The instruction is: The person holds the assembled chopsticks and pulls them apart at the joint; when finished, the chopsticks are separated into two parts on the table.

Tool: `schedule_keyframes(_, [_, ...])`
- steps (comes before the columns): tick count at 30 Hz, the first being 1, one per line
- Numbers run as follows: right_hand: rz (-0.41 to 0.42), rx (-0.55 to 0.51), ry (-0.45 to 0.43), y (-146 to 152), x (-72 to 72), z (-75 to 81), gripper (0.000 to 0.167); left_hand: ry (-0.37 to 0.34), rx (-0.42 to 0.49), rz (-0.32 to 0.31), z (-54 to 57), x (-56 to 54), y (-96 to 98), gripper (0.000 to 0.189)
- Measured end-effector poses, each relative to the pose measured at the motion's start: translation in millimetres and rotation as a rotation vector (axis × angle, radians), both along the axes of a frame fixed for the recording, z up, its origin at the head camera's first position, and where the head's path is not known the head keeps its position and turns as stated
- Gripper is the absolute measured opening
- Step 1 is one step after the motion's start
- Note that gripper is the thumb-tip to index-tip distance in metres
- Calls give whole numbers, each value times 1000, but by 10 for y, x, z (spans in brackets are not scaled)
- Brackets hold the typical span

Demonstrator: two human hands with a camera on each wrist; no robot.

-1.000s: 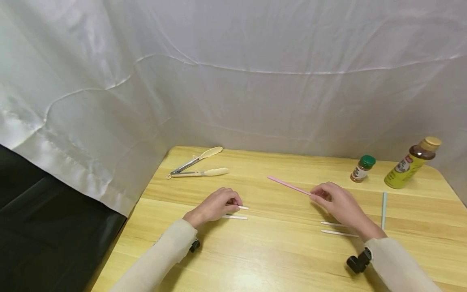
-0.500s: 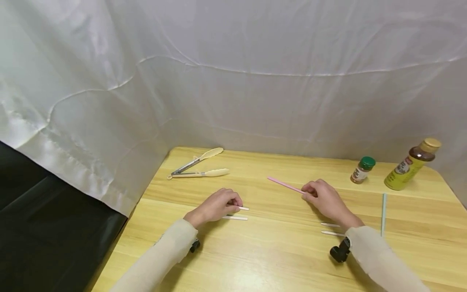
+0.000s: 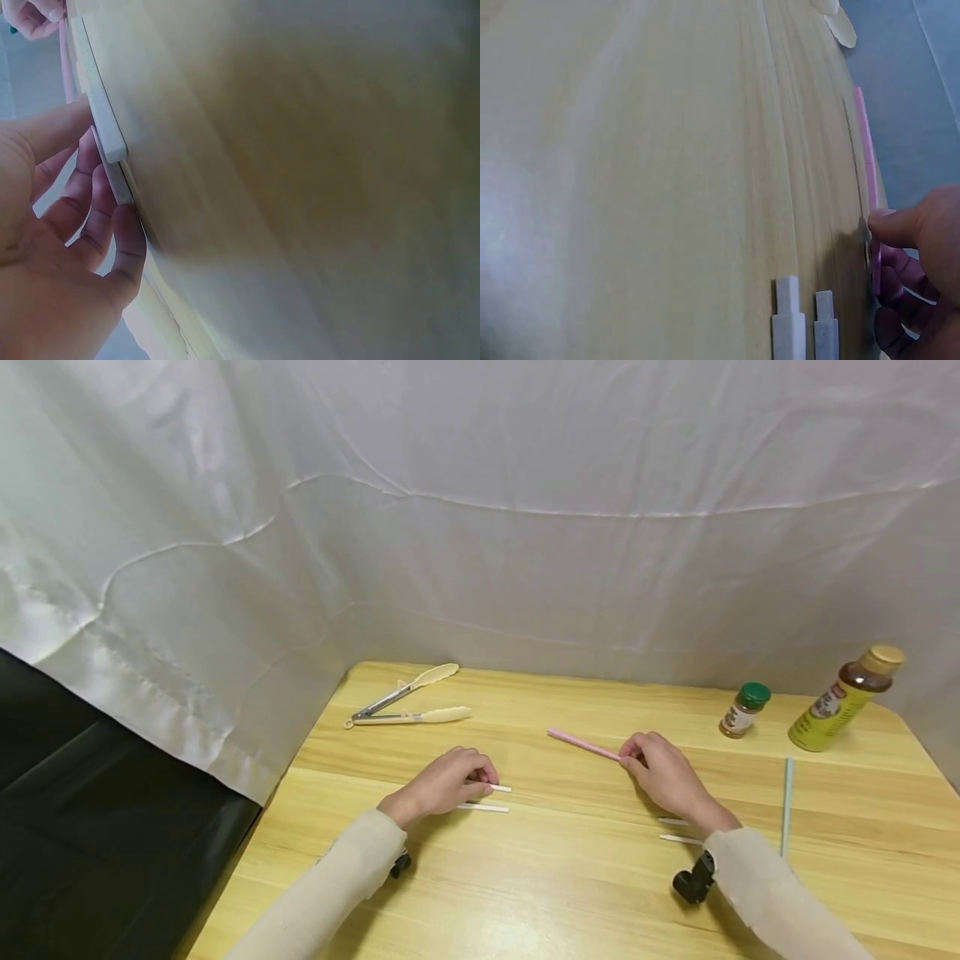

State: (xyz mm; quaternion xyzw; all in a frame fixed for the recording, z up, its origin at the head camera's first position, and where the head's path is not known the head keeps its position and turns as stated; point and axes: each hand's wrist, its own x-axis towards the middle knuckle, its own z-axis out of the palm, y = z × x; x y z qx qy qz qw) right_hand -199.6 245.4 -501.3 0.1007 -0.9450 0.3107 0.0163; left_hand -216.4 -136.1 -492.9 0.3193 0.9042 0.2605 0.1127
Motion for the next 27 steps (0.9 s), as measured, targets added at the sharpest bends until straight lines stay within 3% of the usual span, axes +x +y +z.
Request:
schedule_keyframes(7, [13, -20, 28, 10, 114, 115, 7, -7, 5, -18, 6, -6, -1, 7])
schedule_keyframes(16, [102, -28, 165, 15, 412, 238, 2, -17, 4, -2, 30, 7, -27, 11])
schedule_keyframes(22, [129, -21, 222, 51, 624, 284, 13, -15, 18, 16, 139, 95, 26, 20])
schedule_keyframes(27, [186, -2, 332, 79, 773, 279, 23, 18, 59, -32, 285, 221, 183, 35])
